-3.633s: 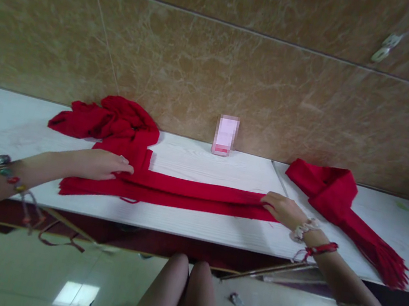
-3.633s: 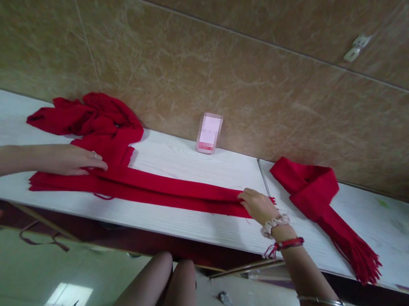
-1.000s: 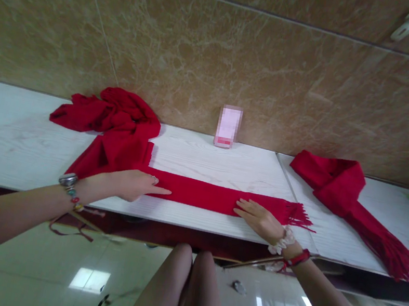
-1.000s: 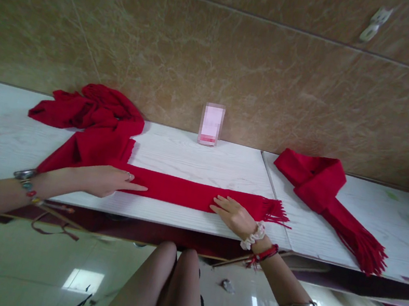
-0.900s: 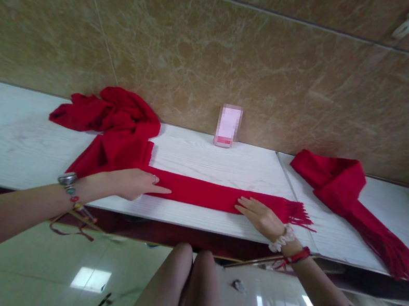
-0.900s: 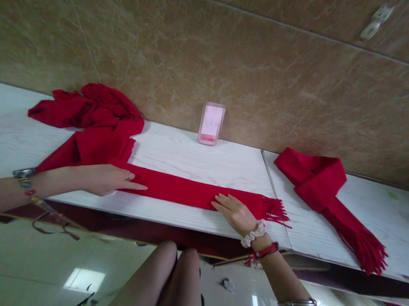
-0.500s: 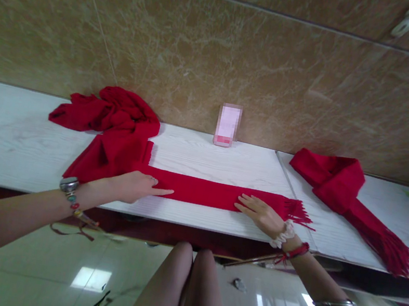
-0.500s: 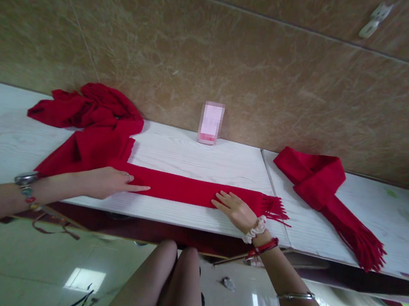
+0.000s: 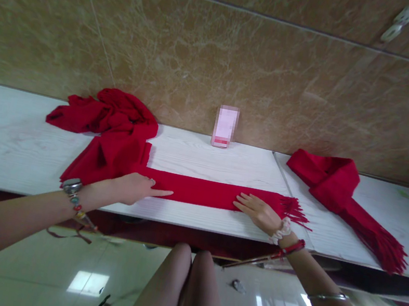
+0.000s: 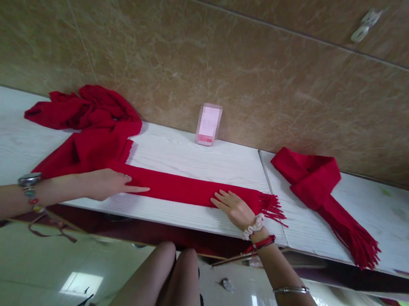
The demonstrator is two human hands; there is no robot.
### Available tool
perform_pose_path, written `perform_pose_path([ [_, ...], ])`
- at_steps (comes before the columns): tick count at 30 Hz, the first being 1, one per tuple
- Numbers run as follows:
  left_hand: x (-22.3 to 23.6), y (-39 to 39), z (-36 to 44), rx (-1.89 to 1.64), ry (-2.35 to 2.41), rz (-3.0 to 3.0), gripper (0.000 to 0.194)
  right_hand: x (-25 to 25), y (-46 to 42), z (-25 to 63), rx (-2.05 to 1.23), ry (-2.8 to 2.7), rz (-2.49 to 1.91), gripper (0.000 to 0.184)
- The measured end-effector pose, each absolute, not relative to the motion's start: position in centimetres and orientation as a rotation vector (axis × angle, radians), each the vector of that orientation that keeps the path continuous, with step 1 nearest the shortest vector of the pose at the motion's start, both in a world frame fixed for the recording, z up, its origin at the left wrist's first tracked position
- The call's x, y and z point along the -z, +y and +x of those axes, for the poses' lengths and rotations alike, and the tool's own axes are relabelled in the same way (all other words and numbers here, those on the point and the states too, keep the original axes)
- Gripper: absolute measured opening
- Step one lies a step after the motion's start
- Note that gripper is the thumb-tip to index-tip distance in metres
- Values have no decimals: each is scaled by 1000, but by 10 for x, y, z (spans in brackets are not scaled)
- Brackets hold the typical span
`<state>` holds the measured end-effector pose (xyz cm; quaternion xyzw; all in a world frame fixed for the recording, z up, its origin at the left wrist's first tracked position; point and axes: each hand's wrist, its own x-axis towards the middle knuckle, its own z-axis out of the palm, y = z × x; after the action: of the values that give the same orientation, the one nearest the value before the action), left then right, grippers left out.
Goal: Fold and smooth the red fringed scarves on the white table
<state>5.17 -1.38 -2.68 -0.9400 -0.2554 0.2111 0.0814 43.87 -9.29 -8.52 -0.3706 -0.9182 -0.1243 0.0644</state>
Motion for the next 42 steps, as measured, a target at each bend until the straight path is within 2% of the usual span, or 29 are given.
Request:
perform_pose_path([
  [3,19,-8,52,-719,-751,-2844,74,81,-95,438,401,-2746,-1098,41],
  [5,13,-5,59,-706,-708,-2925,66,80,-96,438,411,-2729,-1098,41],
  [10,14,-5,107,-339,-612,-3057,40,81,-98,436,383,-2753,-1106,40],
  [13,30,-9,138,-115,-509,-3127,42,82,-99,433,351,-2728,-1164,41],
  [19,62,-7,150,-86,-440,-3179,47,86,-107,448,285,-2619,-1355,44],
  [29,67,-3,148,-71,-439,-3174,46,81,-127,529,292,-2570,-1790,63],
  [33,67,-4,148,-54,-436,-3156,45,69,-131,548,335,-2523,-1859,60],
  [37,65,-7,149,-71,-394,-3149,48,56,-114,511,352,-2374,-1809,45],
  [42,65,-8,149,-53,-353,-3189,47,62,-80,400,136,-2338,-1800,43],
])
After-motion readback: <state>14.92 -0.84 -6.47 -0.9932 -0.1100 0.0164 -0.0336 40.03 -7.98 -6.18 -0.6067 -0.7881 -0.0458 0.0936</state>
